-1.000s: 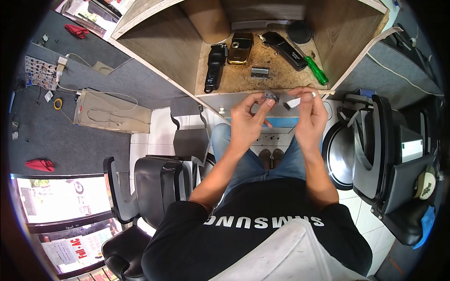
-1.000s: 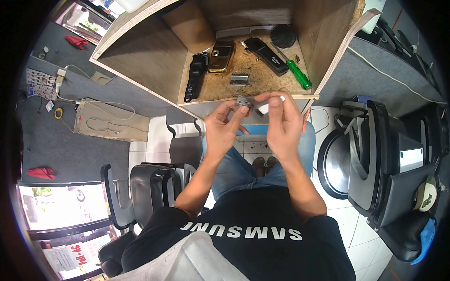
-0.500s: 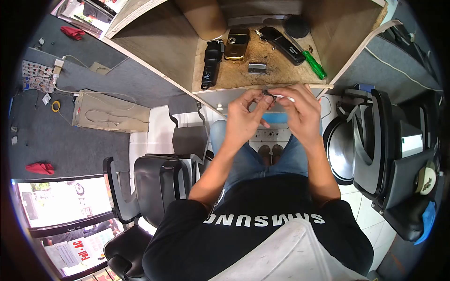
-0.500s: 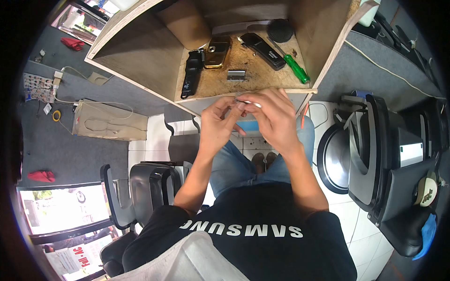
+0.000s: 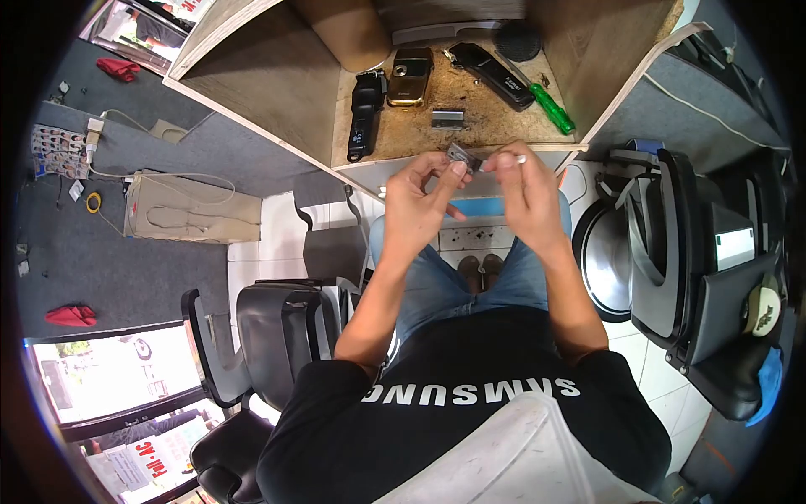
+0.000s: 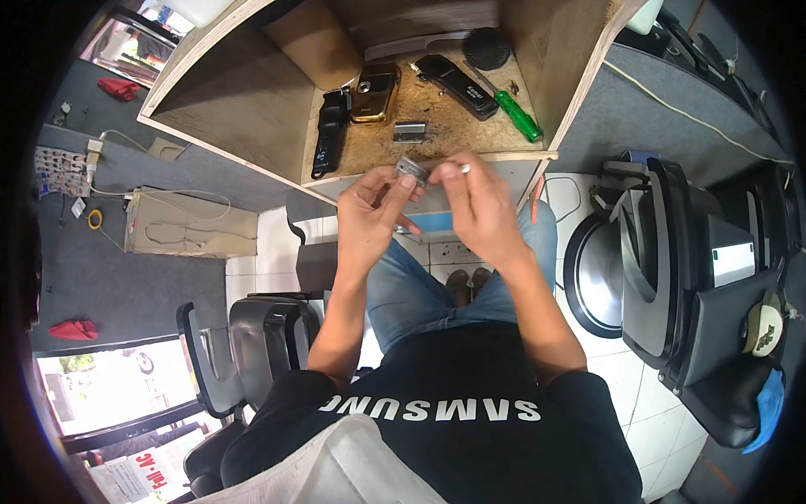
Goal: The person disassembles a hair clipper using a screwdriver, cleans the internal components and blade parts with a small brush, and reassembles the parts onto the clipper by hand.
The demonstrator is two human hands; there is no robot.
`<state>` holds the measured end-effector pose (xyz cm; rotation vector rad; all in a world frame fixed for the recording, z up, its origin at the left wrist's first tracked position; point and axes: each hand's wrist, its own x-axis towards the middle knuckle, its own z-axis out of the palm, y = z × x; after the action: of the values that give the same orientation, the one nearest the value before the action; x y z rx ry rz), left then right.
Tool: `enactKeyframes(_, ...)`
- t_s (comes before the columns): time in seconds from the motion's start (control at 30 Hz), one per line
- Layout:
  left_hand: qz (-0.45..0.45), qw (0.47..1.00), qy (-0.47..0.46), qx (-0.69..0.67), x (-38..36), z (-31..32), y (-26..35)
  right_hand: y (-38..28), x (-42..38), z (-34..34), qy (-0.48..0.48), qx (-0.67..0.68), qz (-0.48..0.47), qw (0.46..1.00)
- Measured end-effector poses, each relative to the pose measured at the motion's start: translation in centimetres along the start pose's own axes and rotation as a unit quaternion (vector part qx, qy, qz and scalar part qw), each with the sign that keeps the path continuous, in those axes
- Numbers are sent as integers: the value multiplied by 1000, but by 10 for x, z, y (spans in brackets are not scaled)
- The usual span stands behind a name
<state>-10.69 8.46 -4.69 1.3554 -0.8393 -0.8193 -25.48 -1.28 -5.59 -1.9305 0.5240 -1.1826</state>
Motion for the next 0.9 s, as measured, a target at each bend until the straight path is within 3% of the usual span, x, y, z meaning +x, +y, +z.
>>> enactKeyframes(0.07,-6,1000,-2,4,1,-2,-1,-3,-2,-6,8,2,70,997)
enactKeyframes(0.17,-7,1000,-25,6,1,0,-3,-8,2,1,33,97,42,994)
enactKeyframes(0.27,-9,999,-33,-1,0,1,-1,-9,5,6,16,32,-1,999)
enactKeyframes(0.37,-11,1000,-26,-4,1,-3,-4,-8,4,-6,-1,-35,62,997)
enactKeyframes(0.47,-18,999,-31,19,0,-3,-5,-10,6,-1,47,45,29,997)
enactKeyframes(0.57,2,999,-37,21,-1,2,-4,-13,8,9,9,84,15,996)
enactKeyframes(0.67,7,999,-28,26,-1,2,-5,-6,9,2,30,-39,-11,999)
enactKeyframes(0.77,-1,999,-19,37,-2,2,-5,-11,9,-3,27,12,105,994)
enactKeyframes(0.87,-4,998,-34,48,-3,2,-8,-18,12,4,19,132,125,983)
enactKeyframes(0.9,-4,998,-42,51,-3,2,-9,-16,14,5,43,89,112,989)
